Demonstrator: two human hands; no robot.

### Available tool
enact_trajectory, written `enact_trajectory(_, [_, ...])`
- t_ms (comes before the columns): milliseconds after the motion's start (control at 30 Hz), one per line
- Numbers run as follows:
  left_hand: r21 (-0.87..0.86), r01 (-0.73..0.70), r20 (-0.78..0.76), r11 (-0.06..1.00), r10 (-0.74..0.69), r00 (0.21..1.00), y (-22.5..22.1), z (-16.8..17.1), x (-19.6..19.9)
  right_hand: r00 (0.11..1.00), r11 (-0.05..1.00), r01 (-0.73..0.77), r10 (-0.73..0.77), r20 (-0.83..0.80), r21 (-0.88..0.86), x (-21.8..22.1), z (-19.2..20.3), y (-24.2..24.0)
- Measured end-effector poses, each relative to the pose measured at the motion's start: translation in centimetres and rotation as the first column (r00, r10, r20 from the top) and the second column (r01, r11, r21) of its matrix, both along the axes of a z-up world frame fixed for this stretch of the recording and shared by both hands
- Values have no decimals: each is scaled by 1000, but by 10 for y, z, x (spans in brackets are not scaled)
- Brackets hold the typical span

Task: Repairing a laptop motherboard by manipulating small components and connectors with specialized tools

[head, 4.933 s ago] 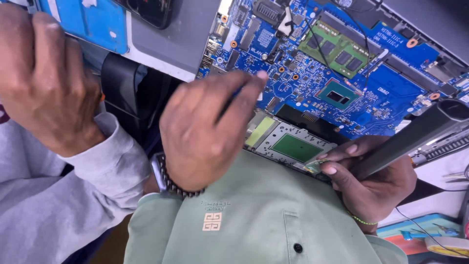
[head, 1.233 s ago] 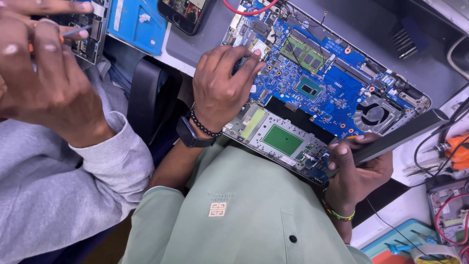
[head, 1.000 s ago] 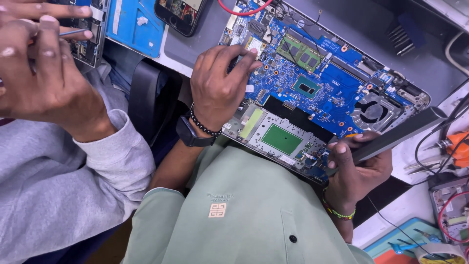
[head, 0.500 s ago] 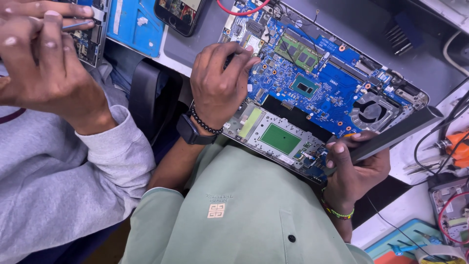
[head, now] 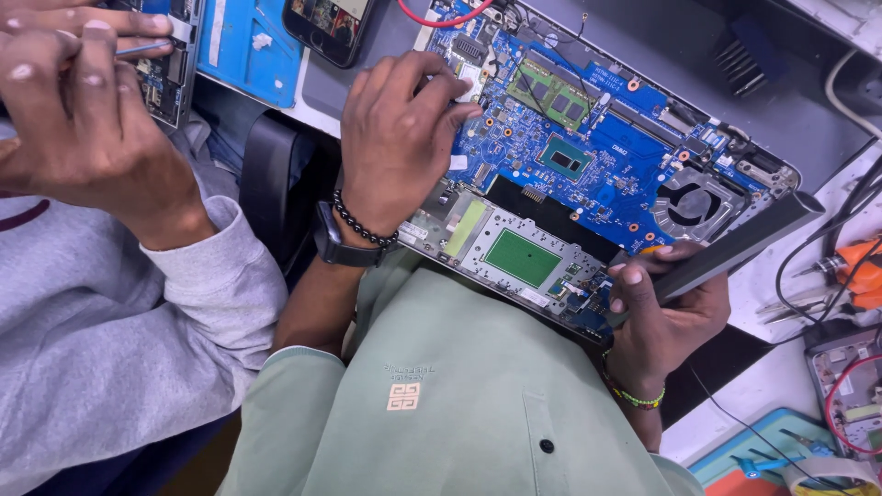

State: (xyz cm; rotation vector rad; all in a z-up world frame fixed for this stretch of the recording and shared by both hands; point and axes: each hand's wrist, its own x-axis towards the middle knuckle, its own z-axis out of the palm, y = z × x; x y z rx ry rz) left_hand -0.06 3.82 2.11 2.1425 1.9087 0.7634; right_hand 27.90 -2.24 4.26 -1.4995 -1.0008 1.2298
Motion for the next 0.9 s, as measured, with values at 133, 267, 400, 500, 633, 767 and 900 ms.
enact_trajectory(133, [-32,-69,-112,997,65,992,1,3,8,1000,1000,-4,4,2,14,1,-1,0])
enact_trajectory(267, [37,-105,-141,994,109,984,3,-3,12,1000,1000,-2,2,7,15,2,-4,-1])
enact_trajectory(400, [11,-114,-51,993,115,992,0,-2,14,1000,1000,7,-7,11,11,1,-2,0])
enact_trajectory(500, [-4,-149,28,989,149,988,-4,-3,17,1000,1000,-9,9,7,27,1,-2,1])
enact_trajectory(633, [32,-202,145,979,195,970,-3,-6,20,1000,999,-11,11,15,39,2,-5,1])
enact_trajectory(767, [94,-263,203,960,240,949,0,-10,25,1000,1000,-14,13,21,28,3,-3,0])
enact_trajectory(900, [66,-265,207,962,246,947,-3,-12,24,1000,1000,-3,2,21,25,3,-3,-1])
